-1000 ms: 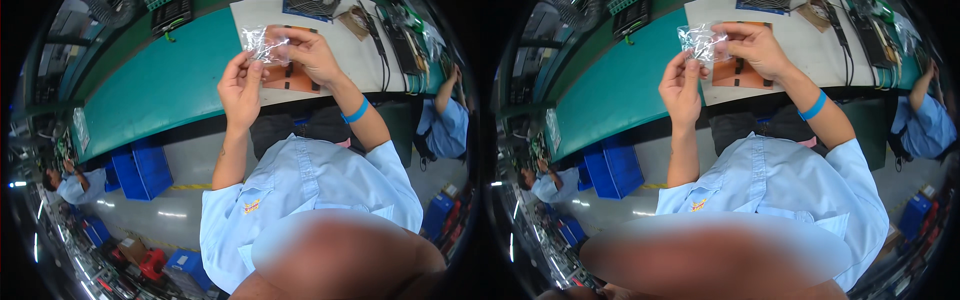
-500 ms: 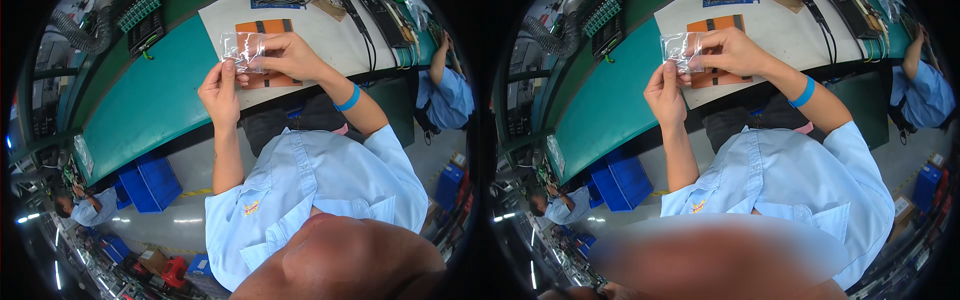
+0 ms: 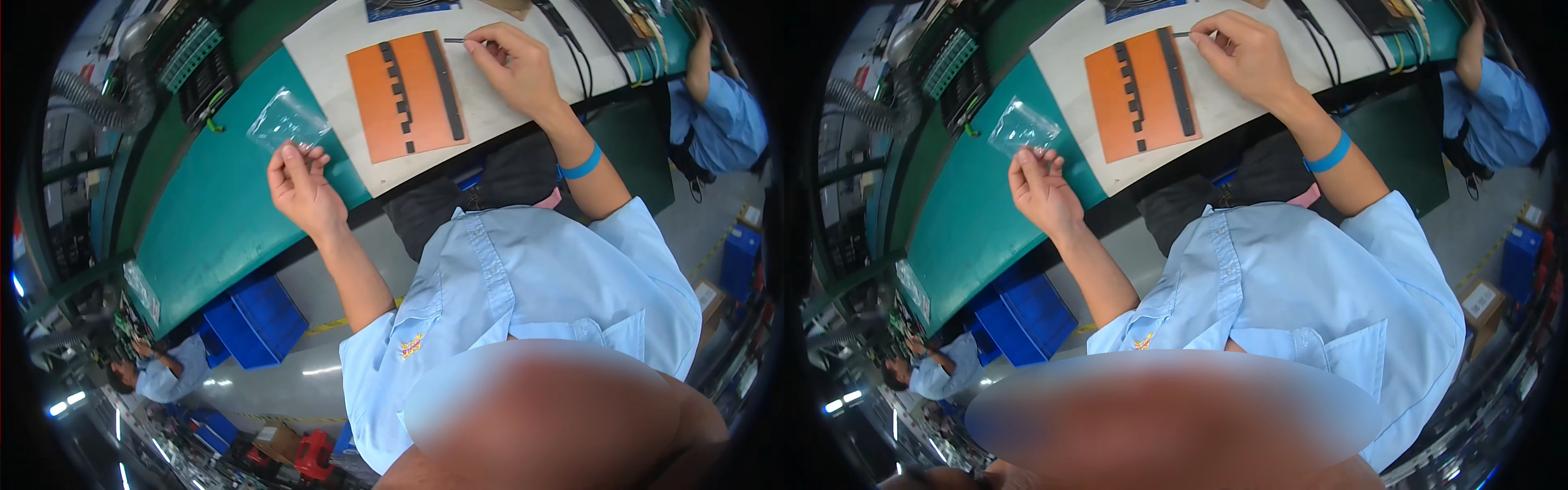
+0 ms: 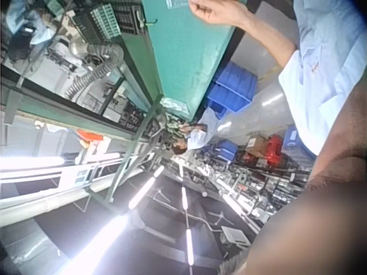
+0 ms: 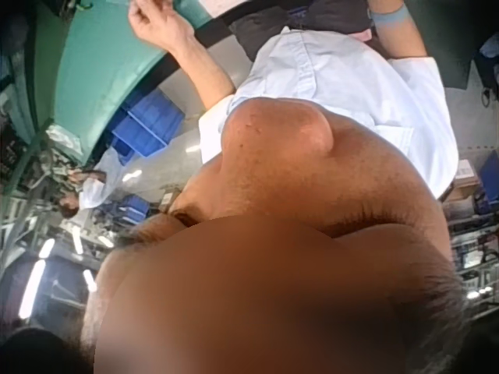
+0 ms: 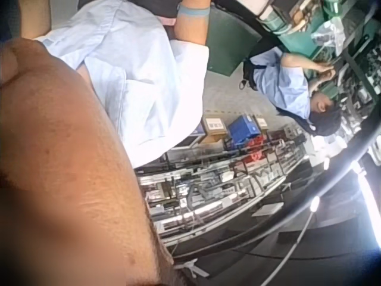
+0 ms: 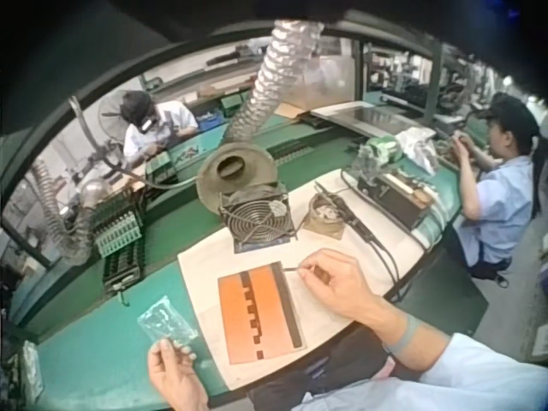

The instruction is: Assembling electronic components using pliers at a manual station.

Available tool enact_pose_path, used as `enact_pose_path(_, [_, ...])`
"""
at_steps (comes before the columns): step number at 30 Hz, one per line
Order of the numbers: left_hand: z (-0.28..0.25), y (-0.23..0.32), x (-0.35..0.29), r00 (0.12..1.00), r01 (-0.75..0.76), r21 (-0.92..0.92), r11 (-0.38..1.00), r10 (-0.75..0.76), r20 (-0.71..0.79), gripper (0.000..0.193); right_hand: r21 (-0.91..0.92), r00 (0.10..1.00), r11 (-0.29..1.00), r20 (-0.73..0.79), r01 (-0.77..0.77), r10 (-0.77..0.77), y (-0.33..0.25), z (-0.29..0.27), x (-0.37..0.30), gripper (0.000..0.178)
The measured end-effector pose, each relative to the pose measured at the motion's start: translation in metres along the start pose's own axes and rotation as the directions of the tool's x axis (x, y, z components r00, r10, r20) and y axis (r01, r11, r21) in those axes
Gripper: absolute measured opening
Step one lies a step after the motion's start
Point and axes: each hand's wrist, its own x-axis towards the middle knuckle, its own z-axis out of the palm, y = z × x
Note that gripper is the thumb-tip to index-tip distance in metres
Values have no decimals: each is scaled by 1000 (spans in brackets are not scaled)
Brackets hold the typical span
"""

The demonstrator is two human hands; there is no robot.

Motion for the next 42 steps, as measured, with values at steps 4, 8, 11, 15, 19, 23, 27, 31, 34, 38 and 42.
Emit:
enact_pose_path(4, [7,-3,-1,1000,-4,63,998,5,-5,17,-71,999,996,-23,-49,48,9,-10,-11,28])
enact_pose_path(8, [6,-5,-3,1000,-13,139,990,12,7,16,19,995,995,-22,-95,95,11,-9,-15,39])
enact_pose_path(11, [7,-6,-1,998,-38,182,983,30,47,17,62,992,990,-10,-126,127,13,-11,-12,48])
enact_pose_path(15, [10,-6,-1,999,-45,168,985,44,10,15,63,993,992,11,-114,113,13,-11,-10,50])
enact_pose_path(19, [6,0,-1,996,-80,161,984,83,-17,11,146,994,983,-5,-110,111,6,-7,-5,49])
enact_pose_path(23, [2,-15,-5,997,-50,37,998,48,54,13,189,967,949,74,-253,244,-2,-20,-10,43])
enact_pose_path(27, [-3,-10,-11,995,-4,-17,1000,6,97,9,207,971,949,54,-237,231,-9,-18,-6,36])
enact_pose_path(31, [20,5,-24,946,94,50,994,-105,307,8,353,982,918,14,-180,187,-20,-22,-2,28])
enact_pose_path(34, [52,19,-36,872,126,119,985,-167,461,8,608,976,764,157,-216,150,-61,-17,4,21])
enact_pose_path(38, [66,27,-31,836,36,205,978,-142,530,7,623,874,652,467,-432,133,-74,-13,12,14])
enact_pose_path(42, [58,34,-24,817,26,269,963,-176,549,6,580,914,754,400,-307,64,-62,-2,14,16])
